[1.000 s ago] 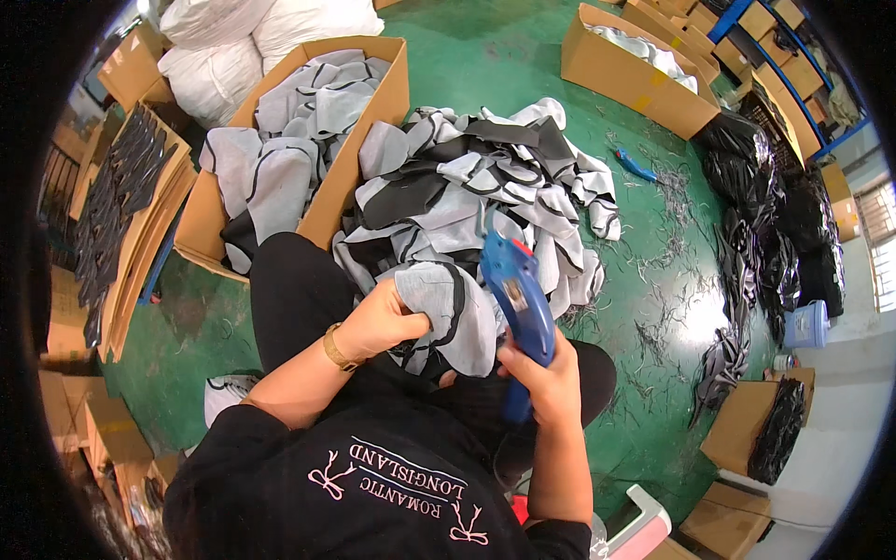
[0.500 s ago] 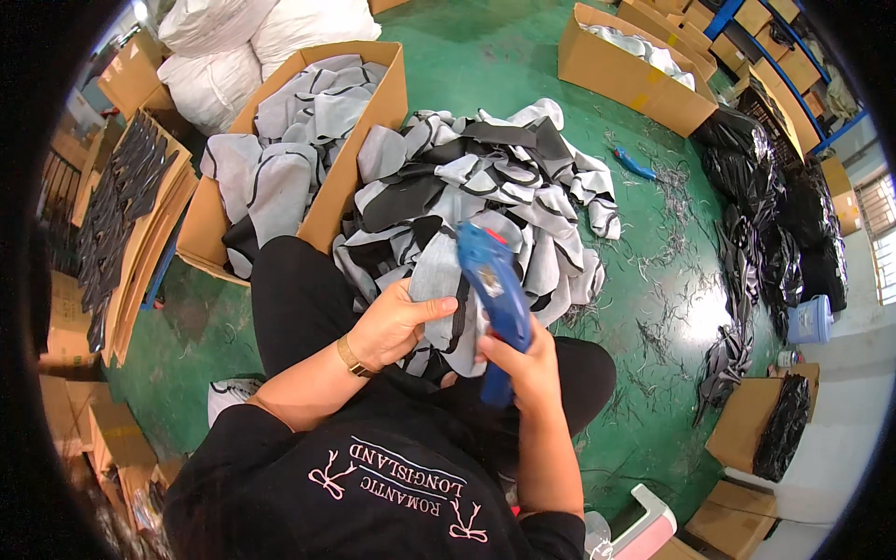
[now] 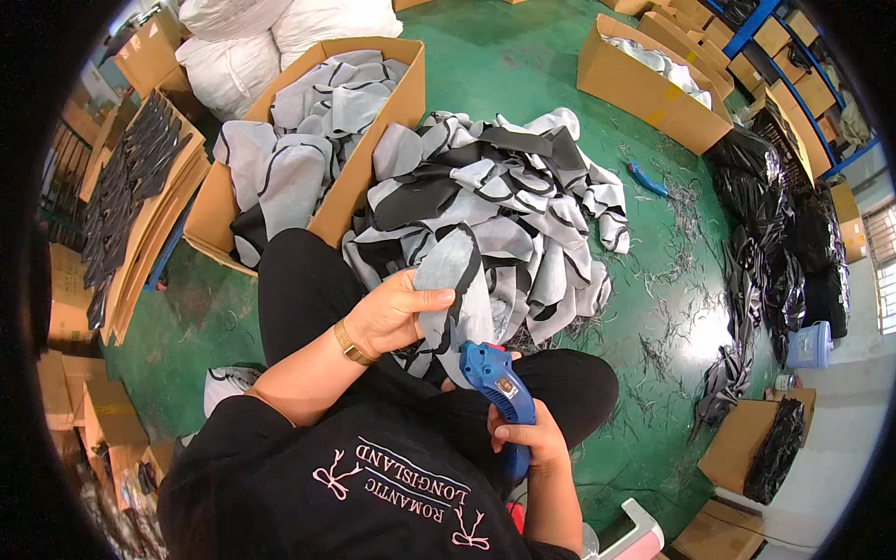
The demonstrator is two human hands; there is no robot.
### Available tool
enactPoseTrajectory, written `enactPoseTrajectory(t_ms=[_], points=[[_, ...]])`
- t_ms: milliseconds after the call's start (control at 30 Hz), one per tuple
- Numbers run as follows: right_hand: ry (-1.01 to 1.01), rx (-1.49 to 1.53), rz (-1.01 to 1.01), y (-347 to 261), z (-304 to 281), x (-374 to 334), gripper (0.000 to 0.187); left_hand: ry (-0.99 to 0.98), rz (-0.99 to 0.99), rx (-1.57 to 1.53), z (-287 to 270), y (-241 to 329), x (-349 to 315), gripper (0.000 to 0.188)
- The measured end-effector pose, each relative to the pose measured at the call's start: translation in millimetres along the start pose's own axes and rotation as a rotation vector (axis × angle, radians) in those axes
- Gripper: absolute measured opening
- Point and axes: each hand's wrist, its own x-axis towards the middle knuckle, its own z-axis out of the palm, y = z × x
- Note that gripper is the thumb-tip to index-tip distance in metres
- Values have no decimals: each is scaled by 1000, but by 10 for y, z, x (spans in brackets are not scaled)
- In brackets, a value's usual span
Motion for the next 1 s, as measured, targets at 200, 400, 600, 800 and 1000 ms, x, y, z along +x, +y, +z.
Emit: enactPoseTrajectory(t_ms=[200,400,600,800,1000], points=[[6,16,-8,-10,57,26,35,13,-7,31,34,-52,-9,28],[-18,135,-25,1,112,52,36,22,-12,101,75,-55,-25,28],[-61,217,-41,-28,173,126,34,19,21,190,60,-66,-54,30],[122,102,-249,-340,224,245,37,5,18,249,73,-139,-70,30],[370,-339,-457,-733,453,504,41,-34,-88,400,76,-332,-107,37]])
